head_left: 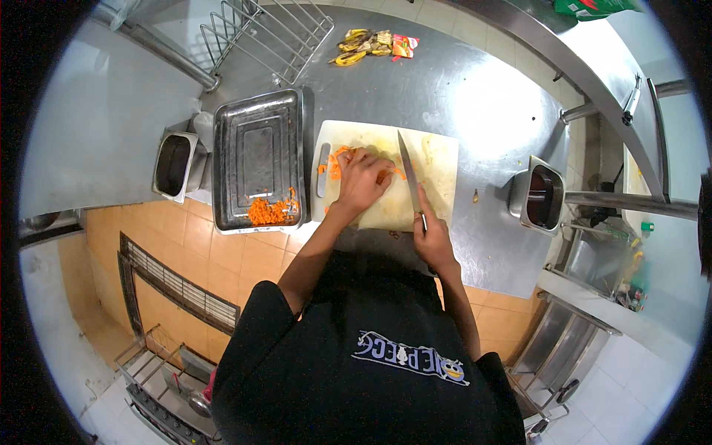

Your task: The person gathers diced carrots on a metal tray by hand, then chops carrot pieces on a cutting board using a knife.

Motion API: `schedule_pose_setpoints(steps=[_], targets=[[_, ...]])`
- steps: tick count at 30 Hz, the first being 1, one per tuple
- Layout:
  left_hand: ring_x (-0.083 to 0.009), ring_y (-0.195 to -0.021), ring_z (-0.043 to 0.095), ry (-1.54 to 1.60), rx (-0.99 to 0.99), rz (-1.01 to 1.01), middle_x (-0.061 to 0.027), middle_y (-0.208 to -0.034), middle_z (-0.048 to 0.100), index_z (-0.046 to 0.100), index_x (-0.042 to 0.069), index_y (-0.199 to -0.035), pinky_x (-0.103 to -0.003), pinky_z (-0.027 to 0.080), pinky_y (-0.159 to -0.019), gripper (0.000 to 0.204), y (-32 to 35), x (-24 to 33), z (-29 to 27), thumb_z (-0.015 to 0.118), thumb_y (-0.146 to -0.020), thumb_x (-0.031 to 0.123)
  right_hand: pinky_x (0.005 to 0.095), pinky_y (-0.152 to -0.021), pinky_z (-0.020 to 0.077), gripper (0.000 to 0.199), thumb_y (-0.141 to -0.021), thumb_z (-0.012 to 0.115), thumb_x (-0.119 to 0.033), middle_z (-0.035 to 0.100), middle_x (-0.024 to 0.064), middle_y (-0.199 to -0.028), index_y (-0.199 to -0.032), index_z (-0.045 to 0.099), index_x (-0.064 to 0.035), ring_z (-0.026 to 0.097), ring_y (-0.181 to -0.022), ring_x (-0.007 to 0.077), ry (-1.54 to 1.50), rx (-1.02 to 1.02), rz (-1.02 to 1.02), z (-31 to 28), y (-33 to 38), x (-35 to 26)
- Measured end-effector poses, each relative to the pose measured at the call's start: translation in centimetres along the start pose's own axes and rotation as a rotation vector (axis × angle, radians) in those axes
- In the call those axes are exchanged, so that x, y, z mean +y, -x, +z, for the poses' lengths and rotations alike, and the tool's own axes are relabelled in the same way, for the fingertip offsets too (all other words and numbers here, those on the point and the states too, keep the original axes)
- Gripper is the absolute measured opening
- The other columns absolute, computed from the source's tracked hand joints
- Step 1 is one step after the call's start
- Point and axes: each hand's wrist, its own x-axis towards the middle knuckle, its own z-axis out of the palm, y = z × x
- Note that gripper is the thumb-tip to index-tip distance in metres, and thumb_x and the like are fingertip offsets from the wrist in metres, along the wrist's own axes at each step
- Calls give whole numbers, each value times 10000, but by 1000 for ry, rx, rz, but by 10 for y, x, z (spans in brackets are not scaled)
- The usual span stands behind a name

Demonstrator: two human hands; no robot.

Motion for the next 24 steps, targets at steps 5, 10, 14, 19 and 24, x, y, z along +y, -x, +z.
schedule_pose_setpoints(steps=[5,10,14,19,24], targets=[[-217,-1075,581,-10,-14,26,38,-1026,755,803,219,-1011,-490,323,-952,153,-4,5,-2,787,-860,233,537,-991,531,688,-1052,501,-84,654,336,-1307,-1696,295,-212,664,-1132,517,-40,2,29,-2,2,2],[-212,-1117,581,-96,-97,101,56,-1077,757,830,245,-1040,-511,319,-983,180,-5,-1,5,797,-866,274,436,-734,522,685,-1071,509,-82,665,339,-882,-1704,282,-214,629,-660,411,16,51,-21,1,5,7],[-211,-1106,581,-75,-90,98,55,-1072,758,832,239,-1020,-512,321,-985,156,-2,-5,7,792,-873,272,556,-914,535,700,-1058,514,-81,684,345,-1191,-1702,275,-216,676,-1052,531,0,-55,142,-3,7,-3],[-223,-1087,582,-43,-80,60,24,-1019,747,815,203,-999,-507,321,-991,170,-3,0,4,806,-850,283,555,-933,544,701,-1056,517,-81,681,320,-1245,-1699,282,-229,676,-1079,529,10,-30,120,1,8,0],[-240,-1087,582,-58,-47,40,11,-995,730,791,191,-971,-507,323,-982,170,-2,0,3,809,-832,287,548,-934,553,717,-1041,536,-52,676,322,-1264,-1694,296,-222,682,-1088,520,-17,-28,112,2,10,-1]])
